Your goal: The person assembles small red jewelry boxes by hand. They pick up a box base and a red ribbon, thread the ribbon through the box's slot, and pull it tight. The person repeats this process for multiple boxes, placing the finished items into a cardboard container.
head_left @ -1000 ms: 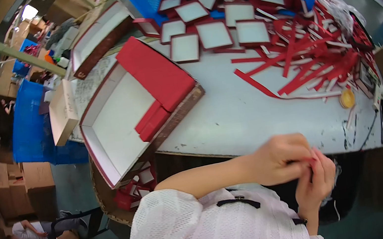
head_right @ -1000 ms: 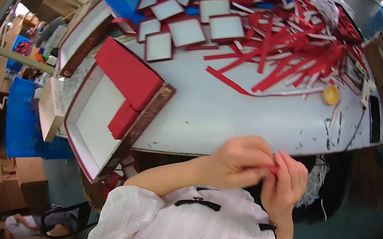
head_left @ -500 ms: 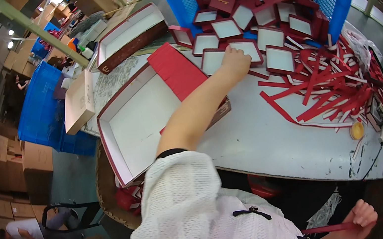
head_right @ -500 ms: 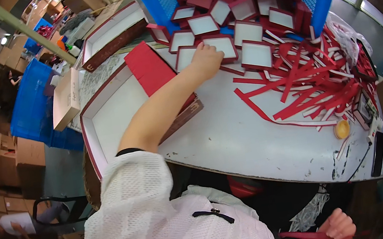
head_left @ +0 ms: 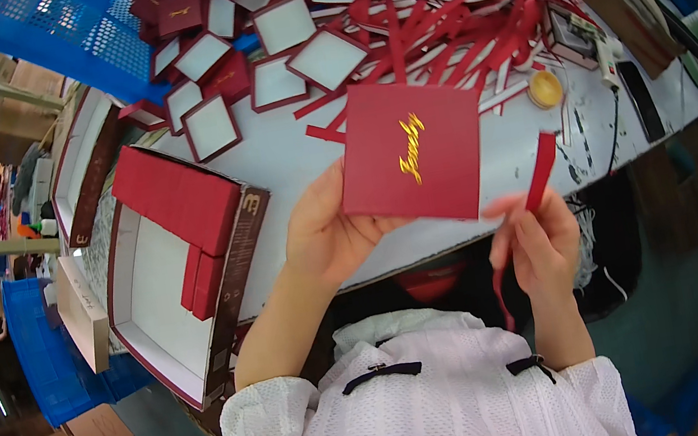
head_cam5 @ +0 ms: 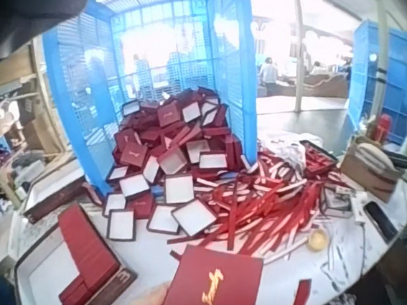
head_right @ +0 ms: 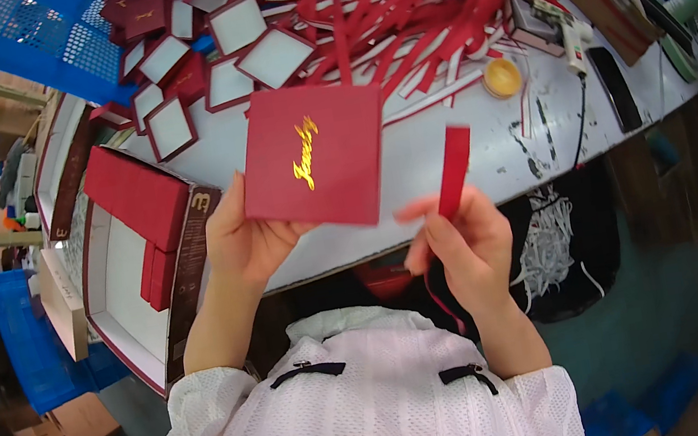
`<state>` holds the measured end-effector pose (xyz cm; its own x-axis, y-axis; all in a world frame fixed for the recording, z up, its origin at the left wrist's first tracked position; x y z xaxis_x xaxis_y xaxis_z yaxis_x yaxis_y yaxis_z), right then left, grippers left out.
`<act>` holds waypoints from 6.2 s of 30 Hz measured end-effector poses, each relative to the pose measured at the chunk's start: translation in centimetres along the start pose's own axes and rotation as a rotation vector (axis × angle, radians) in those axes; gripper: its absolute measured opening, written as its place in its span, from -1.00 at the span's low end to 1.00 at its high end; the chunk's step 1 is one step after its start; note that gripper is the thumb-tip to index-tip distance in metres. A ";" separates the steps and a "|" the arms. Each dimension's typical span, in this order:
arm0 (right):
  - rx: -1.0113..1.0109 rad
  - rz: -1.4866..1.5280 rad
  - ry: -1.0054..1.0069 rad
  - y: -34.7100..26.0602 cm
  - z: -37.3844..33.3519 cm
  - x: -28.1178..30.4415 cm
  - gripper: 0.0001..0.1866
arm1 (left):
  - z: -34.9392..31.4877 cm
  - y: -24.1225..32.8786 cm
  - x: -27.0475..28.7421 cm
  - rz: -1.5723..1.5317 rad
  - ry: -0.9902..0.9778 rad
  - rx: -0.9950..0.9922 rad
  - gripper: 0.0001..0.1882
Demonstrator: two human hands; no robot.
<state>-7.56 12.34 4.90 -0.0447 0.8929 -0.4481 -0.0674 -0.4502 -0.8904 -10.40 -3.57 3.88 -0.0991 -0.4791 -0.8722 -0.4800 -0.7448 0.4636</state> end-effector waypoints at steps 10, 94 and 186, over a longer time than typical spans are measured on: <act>0.031 0.114 0.187 0.9 0.5 0.7 -0.86 | -2.4 -3.9 -1.0 0.006 -0.283 -0.014 -0.38; 0.246 -0.761 -0.148 -1.5 0.4 -0.2 -0.82 | -2.8 -0.8 1.0 0.038 0.170 -0.368 -0.69; 0.425 -1.088 -0.346 7.0 6.5 -6.7 -0.68 | -20.7 13.0 5.5 0.733 0.563 -1.110 -0.83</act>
<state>-14.16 3.16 2.20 -0.0206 0.7854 0.6187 -0.5531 0.5066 -0.6614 0.90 -25.48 8.37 0.4544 -0.8257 -0.3343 0.4658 -0.0996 0.8793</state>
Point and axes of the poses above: each hand's wrist, its own z-axis towards the middle knuckle, its own x-axis out of the back of the hand, y = z × x, the point moved 10 cm from there along z, towards the middle knuckle, and after that the axes turned 4 degrees about x, right-handed, at the moved point
